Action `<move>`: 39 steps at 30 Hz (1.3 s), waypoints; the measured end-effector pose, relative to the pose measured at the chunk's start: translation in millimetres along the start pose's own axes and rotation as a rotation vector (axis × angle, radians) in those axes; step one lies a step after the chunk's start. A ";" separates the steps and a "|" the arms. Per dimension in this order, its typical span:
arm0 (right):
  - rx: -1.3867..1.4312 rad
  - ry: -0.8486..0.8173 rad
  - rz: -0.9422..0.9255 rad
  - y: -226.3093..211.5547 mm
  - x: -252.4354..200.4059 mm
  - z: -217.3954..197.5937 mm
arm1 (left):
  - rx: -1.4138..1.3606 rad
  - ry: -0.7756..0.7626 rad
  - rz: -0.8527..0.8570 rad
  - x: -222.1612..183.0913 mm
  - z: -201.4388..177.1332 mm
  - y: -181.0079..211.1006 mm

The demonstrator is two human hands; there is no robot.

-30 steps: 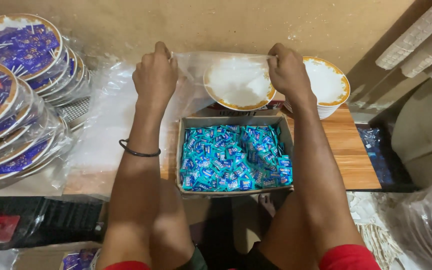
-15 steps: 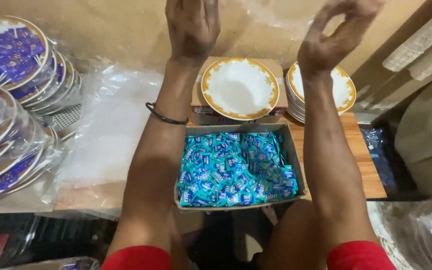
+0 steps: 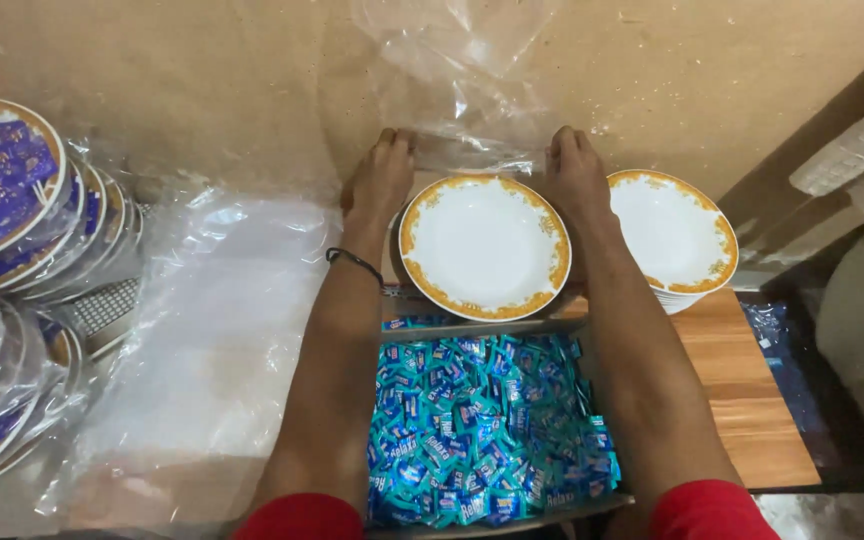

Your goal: The person fills small bowls with packaged candies, placing the candies into the bowls by hand until they are full.

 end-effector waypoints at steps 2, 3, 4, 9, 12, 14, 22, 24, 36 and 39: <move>-0.027 -0.087 -0.013 23.2 -4.9 20.9 | 0.041 0.063 0.086 18.8 31.1 -15.4; -0.031 -0.085 -0.011 14.6 -3.2 12.0 | 0.039 0.063 0.090 12.4 20.9 -11.1; 0.010 -0.172 0.054 7.3 -5.6 9.4 | -0.013 -0.019 0.020 3.3 14.2 -13.0; 0.136 -0.301 0.256 39.9 -26.6 29.0 | -0.282 -0.112 -0.175 -25.6 -9.7 -17.5; 0.268 -0.268 0.340 45.0 -40.1 22.5 | -0.414 -0.149 -0.199 -35.4 -2.9 -21.0; 0.366 -0.275 0.397 55.8 -51.1 27.3 | -0.461 -0.199 -0.304 -39.1 11.1 -33.8; 0.502 -0.251 0.492 8.2 -68.0 8.0 | -0.857 -0.246 -0.376 -60.1 25.7 -39.1; 0.474 -0.236 0.486 6.7 -72.2 13.5 | -0.851 -0.235 -0.389 -66.8 26.5 -38.3; 0.294 -0.072 0.849 10.4 -123.5 24.0 | -0.782 -0.286 -0.475 -109.5 10.5 -35.6; 0.244 0.058 0.976 9.8 -137.6 17.7 | -0.671 -0.279 -0.516 -120.1 8.3 -38.4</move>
Point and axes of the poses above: each hand's wrist, its own x-axis towards the middle knuckle, its own z-axis out of the palm, y = z × x, the point moved 6 cm from there along x, towards the middle knuckle, and after that the axes turned 14 degrees about -z, right-handed, at the moved point
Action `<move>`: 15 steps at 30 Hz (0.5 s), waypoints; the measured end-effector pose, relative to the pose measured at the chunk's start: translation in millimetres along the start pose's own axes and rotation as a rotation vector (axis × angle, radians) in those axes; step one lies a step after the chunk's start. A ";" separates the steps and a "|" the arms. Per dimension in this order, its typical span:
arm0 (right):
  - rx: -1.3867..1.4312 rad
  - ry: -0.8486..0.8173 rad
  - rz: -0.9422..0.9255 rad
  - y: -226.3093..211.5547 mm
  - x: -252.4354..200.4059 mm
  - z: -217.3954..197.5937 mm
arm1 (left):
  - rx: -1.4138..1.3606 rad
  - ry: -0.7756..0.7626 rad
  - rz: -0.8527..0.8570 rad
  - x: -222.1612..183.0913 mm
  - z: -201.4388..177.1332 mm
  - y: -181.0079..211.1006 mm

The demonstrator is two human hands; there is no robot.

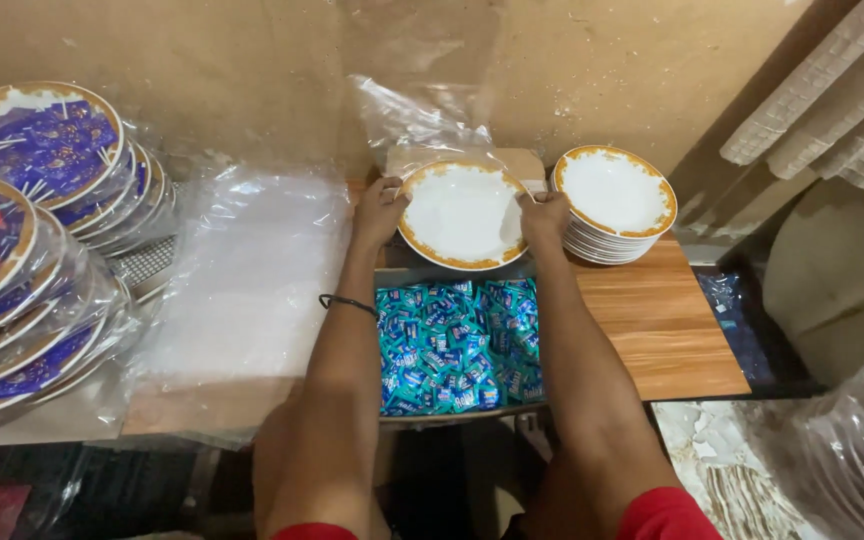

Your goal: The person fills small bowls with packaged candies, placing the candies into the bowls by hand until they are full.

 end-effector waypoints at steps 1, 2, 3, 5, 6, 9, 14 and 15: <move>0.052 0.049 0.028 3.8 -2.6 -1.1 | 0.024 0.018 -0.034 1.1 0.1 -6.9; 0.104 0.097 0.056 7.5 -5.2 -2.0 | 0.048 0.036 -0.067 2.3 0.0 -13.8; 0.106 0.099 0.054 0.2 -15.1 -8.8 | 0.047 0.037 -0.064 -5.7 -1.0 -10.0; 0.315 -0.030 0.010 -16.5 -33.1 -12.2 | 0.024 0.082 -0.068 -20.9 -3.7 -3.8; 0.313 -0.028 0.007 -23.6 -41.3 -19.8 | 0.021 0.080 -0.066 -25.3 -0.6 0.3; 0.306 -0.153 0.025 -41.0 -65.0 -27.9 | -0.212 0.213 -0.226 -23.2 -1.3 -13.0; 0.176 -0.265 0.023 -75.5 -96.6 -54.0 | -0.302 0.213 -0.214 -18.2 5.3 -13.4; 0.178 -0.261 0.023 -61.1 -87.3 -50.0 | -0.300 0.210 -0.211 -16.9 7.0 -12.9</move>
Point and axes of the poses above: each hand's wrist, its own x-axis towards the middle knuckle, its own z-axis out of the palm, y = z × x, the point moved 6 cm from there along x, towards the middle knuckle, and after that the axes turned 14 degrees about -z, right-handed, at the moved point
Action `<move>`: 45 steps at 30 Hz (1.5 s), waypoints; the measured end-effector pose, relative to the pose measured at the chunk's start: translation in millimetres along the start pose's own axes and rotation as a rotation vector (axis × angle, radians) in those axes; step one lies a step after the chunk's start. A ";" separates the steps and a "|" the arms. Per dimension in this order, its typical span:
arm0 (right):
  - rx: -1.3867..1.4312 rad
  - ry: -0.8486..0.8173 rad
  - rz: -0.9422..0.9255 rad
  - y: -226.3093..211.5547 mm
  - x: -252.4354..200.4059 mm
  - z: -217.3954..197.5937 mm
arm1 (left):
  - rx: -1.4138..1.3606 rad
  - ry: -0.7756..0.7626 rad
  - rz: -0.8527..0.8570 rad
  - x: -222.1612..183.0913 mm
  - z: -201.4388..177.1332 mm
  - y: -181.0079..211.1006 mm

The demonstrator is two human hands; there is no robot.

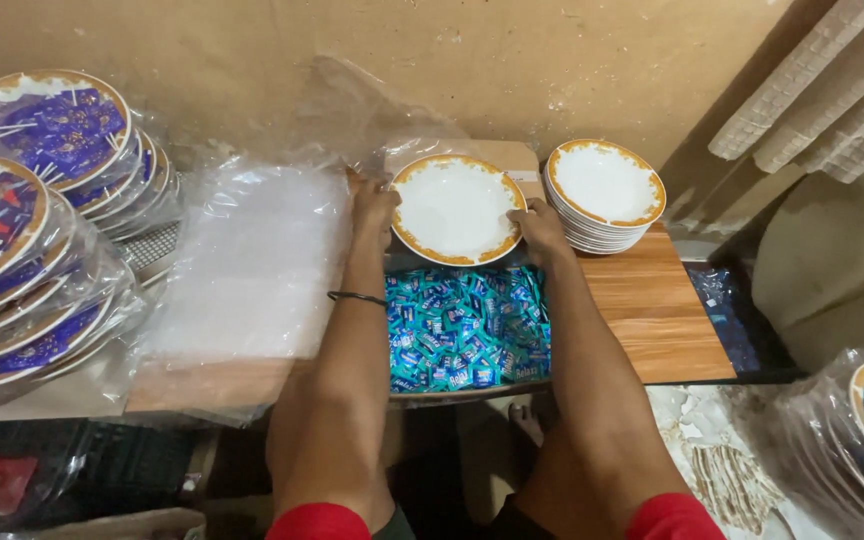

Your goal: The person fills small bowls with packaged candies, placing the candies into the bowls by hand until they are full.

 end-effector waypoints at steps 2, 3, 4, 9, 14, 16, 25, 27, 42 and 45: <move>0.420 0.007 0.011 28.5 18.5 5.8 | -0.056 -0.010 -0.036 2.2 0.8 -4.8; 0.419 0.005 0.011 30.5 17.8 6.5 | -0.057 -0.009 -0.037 -11.3 -1.2 1.0; 0.445 0.006 0.029 33.5 17.3 7.7 | -0.115 -0.007 -0.074 -24.3 -3.9 5.0; 0.265 -0.033 0.039 39.8 13.7 15.3 | -0.011 0.074 -0.083 -71.0 -16.9 35.7; 0.602 -0.101 0.088 52.8 18.1 17.2 | -0.269 0.060 0.099 35.5 2.1 -7.1; 0.585 -0.115 0.073 53.1 19.6 16.7 | -0.299 -0.065 0.189 -3.8 -12.2 9.8; 0.567 -0.016 0.052 90.7 40.7 12.0 | 0.500 -0.247 0.234 13.3 11.0 2.4; 0.590 0.025 0.065 101.3 47.0 16.6 | 0.454 -0.302 0.258 -8.0 10.9 10.0; 0.777 -0.298 0.274 36.9 -23.8 25.4 | 0.191 0.023 -0.058 -16.5 0.7 -6.1; 0.639 -0.271 0.271 21.5 -23.9 12.7 | 0.111 0.020 -0.049 -3.9 5.5 -13.6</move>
Point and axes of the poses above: each hand's wrist, its own x-axis towards the middle knuckle, its own z-axis out of the palm, y = z × x, the point moved 6 cm from there along x, towards the middle knuckle, and after that the axes turned 14 degrees about -z, right-handed, at the moved point
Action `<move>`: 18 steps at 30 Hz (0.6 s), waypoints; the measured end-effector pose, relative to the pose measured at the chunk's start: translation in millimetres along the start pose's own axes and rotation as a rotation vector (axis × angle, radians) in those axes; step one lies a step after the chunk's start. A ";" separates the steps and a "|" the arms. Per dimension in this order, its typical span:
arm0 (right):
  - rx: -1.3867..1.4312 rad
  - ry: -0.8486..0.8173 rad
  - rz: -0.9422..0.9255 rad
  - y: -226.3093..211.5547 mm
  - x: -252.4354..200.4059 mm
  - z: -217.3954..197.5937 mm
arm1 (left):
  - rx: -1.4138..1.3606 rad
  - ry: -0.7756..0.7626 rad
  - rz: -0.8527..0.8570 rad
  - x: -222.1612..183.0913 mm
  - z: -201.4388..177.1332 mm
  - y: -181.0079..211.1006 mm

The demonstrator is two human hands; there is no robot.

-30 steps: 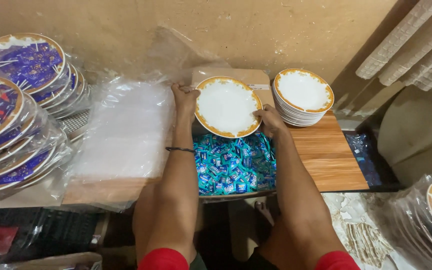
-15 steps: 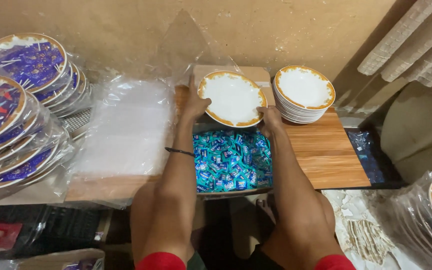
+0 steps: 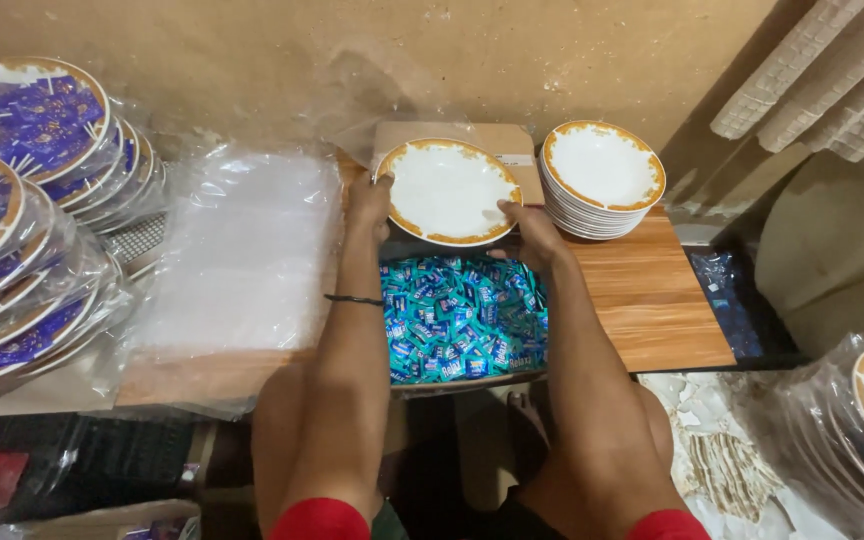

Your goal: The person fills small bowls with packaged candies, placing the candies into the bowls by hand until they are full.

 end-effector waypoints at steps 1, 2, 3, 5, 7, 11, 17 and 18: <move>-0.073 0.118 -0.123 -11.1 4.7 -8.0 | -0.046 -0.031 -0.020 -2.6 -0.3 0.2; -0.145 0.236 -0.246 -22.9 7.5 -15.6 | -0.092 -0.062 -0.040 -5.4 -0.2 0.4; -0.144 0.237 -0.243 -14.2 23.6 -27.4 | -0.089 -0.062 -0.041 -9.0 -1.6 1.4; -0.013 0.210 -0.185 7.0 57.0 -47.2 | -0.380 -0.335 0.091 -20.3 4.2 13.8; -0.032 0.196 -0.216 -9.0 37.4 -38.3 | -0.392 -0.342 0.099 -26.4 0.6 19.6; 0.001 0.163 -0.312 -21.2 15.5 -24.9 | -0.416 -0.335 0.083 -31.1 -3.2 28.7; 0.002 0.446 -0.406 10.1 43.4 -38.7 | -0.248 -0.163 0.060 -42.4 -5.7 29.9; 0.000 0.446 -0.403 9.8 43.6 -37.8 | -0.248 -0.163 0.056 -43.1 -4.8 29.3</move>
Point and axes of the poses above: each hand's wrist, its own x-axis towards the middle knuckle, its own z-axis out of the palm, y = z × x, the point moved 6 cm from there along x, towards the middle knuckle, and after that the axes turned 14 degrees about -z, right-handed, at the moved point
